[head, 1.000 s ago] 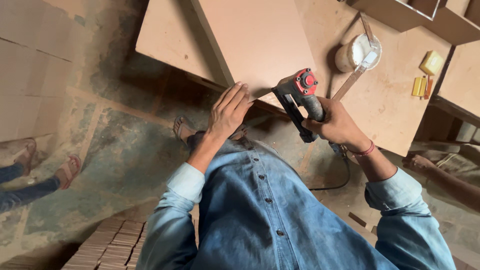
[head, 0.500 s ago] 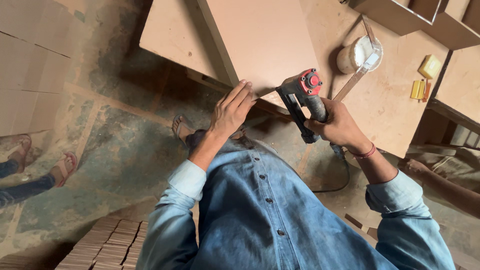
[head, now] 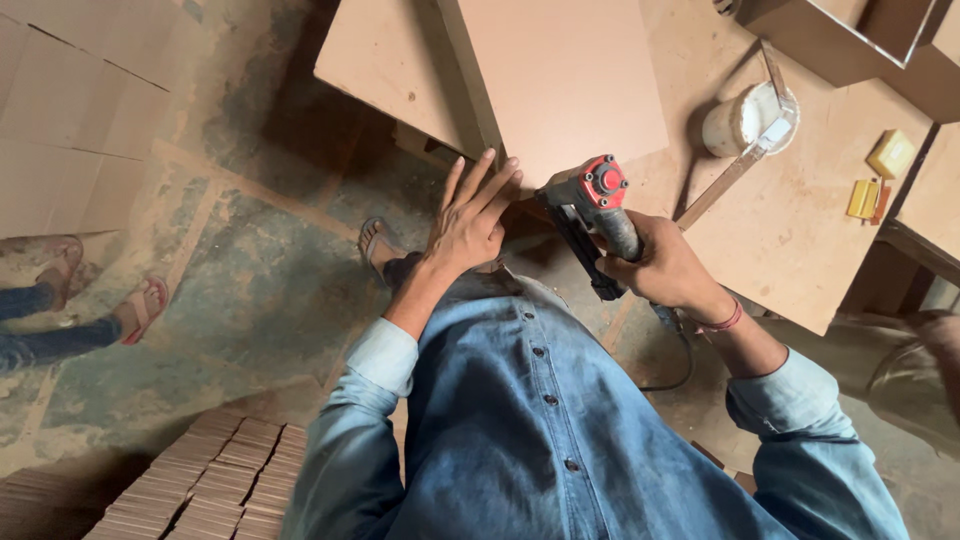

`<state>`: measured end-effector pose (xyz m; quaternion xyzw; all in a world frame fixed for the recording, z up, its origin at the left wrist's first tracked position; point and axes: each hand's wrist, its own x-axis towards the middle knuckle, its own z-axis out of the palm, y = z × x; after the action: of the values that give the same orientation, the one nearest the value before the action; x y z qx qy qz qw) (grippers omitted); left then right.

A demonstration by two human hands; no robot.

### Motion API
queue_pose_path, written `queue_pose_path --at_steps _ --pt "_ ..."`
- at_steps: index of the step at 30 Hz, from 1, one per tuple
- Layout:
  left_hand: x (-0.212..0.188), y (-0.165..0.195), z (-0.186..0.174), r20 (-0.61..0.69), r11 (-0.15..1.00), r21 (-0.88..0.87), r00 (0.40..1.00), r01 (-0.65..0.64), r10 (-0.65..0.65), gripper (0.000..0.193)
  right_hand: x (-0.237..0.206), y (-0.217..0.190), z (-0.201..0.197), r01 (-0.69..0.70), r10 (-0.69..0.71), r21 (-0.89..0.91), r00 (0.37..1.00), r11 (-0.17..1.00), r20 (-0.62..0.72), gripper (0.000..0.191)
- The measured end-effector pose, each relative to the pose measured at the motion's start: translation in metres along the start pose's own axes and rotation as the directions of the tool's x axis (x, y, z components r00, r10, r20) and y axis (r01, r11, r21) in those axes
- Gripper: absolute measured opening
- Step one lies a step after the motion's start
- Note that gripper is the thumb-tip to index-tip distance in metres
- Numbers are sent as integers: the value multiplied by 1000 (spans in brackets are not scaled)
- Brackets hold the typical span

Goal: The person assembles rectangular cardboard boxes by applying glue to the edges of a frame, placing a flat panel on top, and securing it with a pneumatic nail gun. The process is repeated for multiple units.

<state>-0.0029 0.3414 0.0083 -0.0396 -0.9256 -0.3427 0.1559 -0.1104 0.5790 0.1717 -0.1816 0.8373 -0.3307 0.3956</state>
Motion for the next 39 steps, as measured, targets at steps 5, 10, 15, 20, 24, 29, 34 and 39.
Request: queue_pose_path --at_steps 5,10,15,20,24,29,34,39 --pt "-4 -6 4 20 1000 -17 1000 4 -4 74 3 -1 1 77 -77 -26 997 997 13 29" --pt "5 4 23 -145 973 -215 982 84 -117 77 -9 -5 -9 20 -20 128 1000 992 -5 35" --pt "27 4 53 -180 965 -209 963 160 -199 81 -25 -4 -25 -180 207 162 964 970 -169 24" --pt "46 -72 -18 -84 946 226 962 -234 258 45 -34 9 -29 -146 235 272 913 951 -333 27" --pt "99 -190 -155 262 929 368 964 -51 -51 24 -50 17 -19 -124 279 390 886 912 -371 22" --pt "186 -220 -143 -336 934 71 890 349 -307 49 -61 20 -1 -157 395 548 850 822 -348 16" --pt "238 -179 -90 -252 736 312 800 600 -545 88 -62 25 2 -194 451 585 828 788 -333 16" --pt "259 -160 -68 -13 901 309 948 305 -317 94 -67 43 -15 -183 461 609 820 772 -339 24"
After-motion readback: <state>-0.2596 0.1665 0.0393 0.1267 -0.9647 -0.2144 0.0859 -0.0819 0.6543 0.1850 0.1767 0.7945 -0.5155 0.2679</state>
